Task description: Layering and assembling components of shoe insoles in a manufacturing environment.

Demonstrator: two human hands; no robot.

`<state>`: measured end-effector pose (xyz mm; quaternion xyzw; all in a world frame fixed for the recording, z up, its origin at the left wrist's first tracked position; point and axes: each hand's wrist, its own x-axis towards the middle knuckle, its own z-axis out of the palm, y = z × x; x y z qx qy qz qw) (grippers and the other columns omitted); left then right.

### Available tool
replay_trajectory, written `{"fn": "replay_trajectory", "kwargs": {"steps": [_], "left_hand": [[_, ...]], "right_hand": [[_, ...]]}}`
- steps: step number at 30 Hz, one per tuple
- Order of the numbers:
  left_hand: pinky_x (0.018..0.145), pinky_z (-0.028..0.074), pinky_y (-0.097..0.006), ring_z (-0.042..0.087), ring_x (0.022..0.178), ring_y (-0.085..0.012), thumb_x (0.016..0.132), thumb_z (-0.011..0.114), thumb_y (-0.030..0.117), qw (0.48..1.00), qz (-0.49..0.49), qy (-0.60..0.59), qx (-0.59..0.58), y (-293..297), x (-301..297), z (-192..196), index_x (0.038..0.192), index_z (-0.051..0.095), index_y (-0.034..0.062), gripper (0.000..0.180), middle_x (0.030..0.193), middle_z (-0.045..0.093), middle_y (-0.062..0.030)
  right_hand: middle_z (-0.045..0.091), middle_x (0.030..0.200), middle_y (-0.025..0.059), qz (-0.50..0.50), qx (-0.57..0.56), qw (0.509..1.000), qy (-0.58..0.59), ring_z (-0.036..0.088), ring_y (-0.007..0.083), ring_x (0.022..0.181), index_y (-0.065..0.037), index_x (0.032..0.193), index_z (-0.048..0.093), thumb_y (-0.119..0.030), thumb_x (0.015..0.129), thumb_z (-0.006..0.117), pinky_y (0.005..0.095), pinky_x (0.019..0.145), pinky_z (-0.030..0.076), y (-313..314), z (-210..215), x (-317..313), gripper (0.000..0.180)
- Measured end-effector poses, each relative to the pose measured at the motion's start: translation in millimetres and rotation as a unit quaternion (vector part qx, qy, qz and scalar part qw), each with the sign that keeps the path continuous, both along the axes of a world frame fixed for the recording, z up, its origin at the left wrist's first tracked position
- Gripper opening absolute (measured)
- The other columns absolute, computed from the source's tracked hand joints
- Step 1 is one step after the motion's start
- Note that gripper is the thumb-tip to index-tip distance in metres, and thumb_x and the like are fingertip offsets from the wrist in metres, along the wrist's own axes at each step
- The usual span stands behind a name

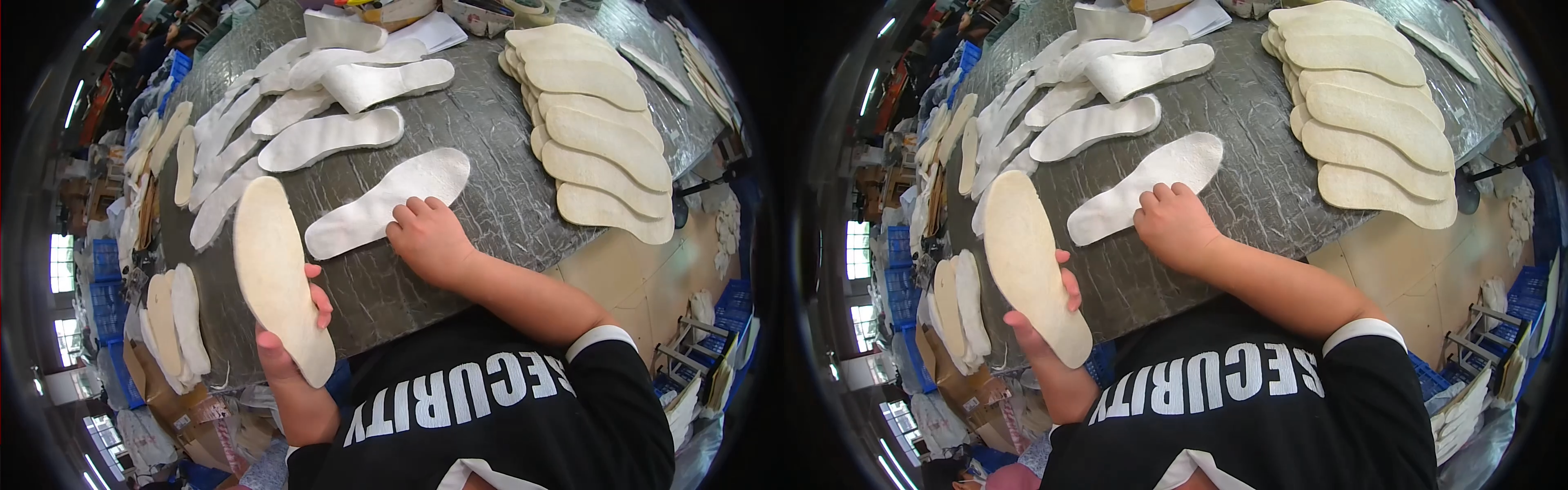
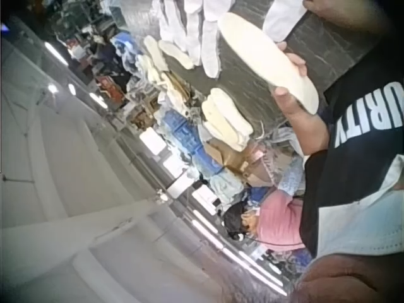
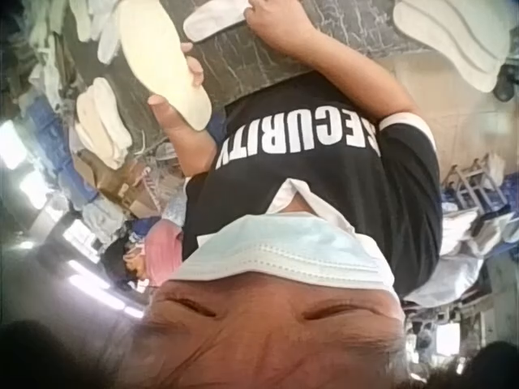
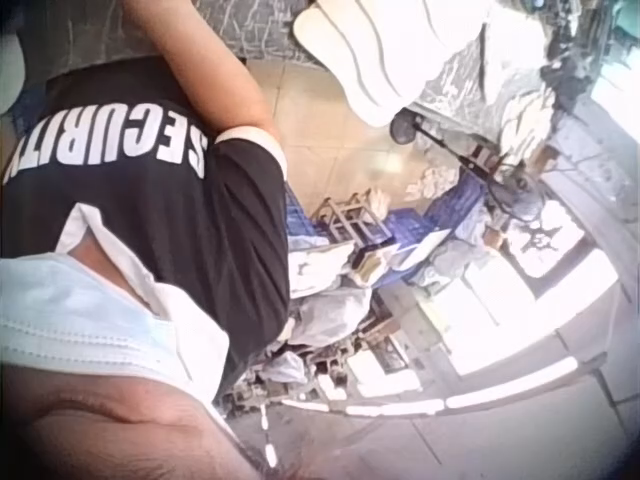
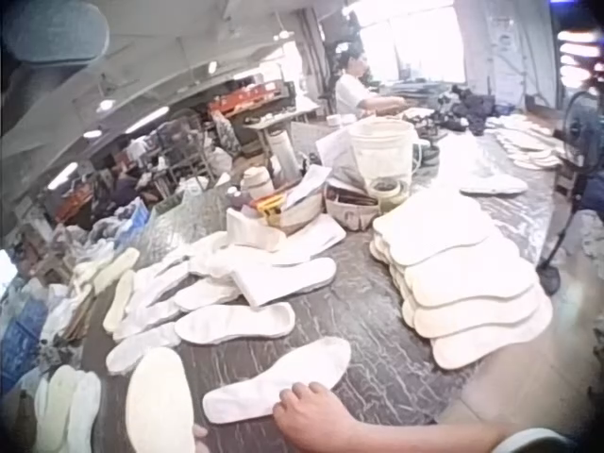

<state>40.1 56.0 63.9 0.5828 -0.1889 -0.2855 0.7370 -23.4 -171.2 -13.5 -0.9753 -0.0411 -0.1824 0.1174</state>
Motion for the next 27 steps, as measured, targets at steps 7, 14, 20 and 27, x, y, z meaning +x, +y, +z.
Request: {"fn": "replay_trajectory", "kwargs": {"steps": [7, 14, 20, 27], "left_hand": [[0.068, 0.046, -0.024, 0.058, 0.086, -0.0139, 0.057, 0.077, 0.071, 0.981, 0.089, -0.138, 0.102, 6, 1, 12, 0.126, 0.044, -0.0069, 0.109, 0.124, 0.054, -0.0173], [0.097, 0.044, -0.04, 0.052, 0.116, -0.0291, 0.062, 0.083, 0.053, 0.939, -0.018, -0.292, 0.179, -15, 6, 20, 0.125, 0.049, -0.0045, 0.092, 0.136, 0.043, -0.0191], [0.093, 0.046, -0.042, 0.053, 0.113, -0.0351, 0.06, 0.078, 0.058, 0.796, -0.095, -0.499, 0.328, -41, 4, 18, 0.116, 0.059, -0.0003, 0.083, 0.131, 0.048, -0.0212], [0.088, 0.044, -0.045, 0.051, 0.104, -0.0374, 0.06, 0.076, 0.057, 0.756, -0.173, -0.543, 0.324, -59, 8, 15, 0.111, 0.064, 0.001, 0.076, 0.129, 0.051, -0.023]], "right_hand": [[0.051, 0.074, 0.0028, 0.064, 0.009, 0.997, -0.031, 0.053, 0.019, 0.074, -0.009, 0.073, 0.055, -0.016, 0.069, 0.058, 0.0324, 0.063, 0.04, 12, 7, -47, 0.008], [0.044, 0.069, 0.0001, 0.109, 0.08, 0.983, -0.122, 0.049, 0.0166, 0.066, -0.011, 0.093, 0.055, -0.016, 0.074, 0.057, 0.0315, 0.061, 0.039, 13, -14, -81, 0.019], [0.044, 0.075, 0.0007, 0.106, 0.135, 0.979, -0.109, 0.051, 0.0136, 0.059, -0.012, 0.095, 0.056, -0.02, 0.076, 0.057, 0.0296, 0.05, 0.04, 10, -11, -77, 0.021], [0.054, 0.087, 0.0133, -0.018, 0.415, 0.894, -0.168, 0.057, 0.03, 0.066, -0.003, 0.109, 0.054, 0.008, 0.071, 0.056, 0.0364, 0.057, 0.049, -24, 1, -98, 0.039]]}}
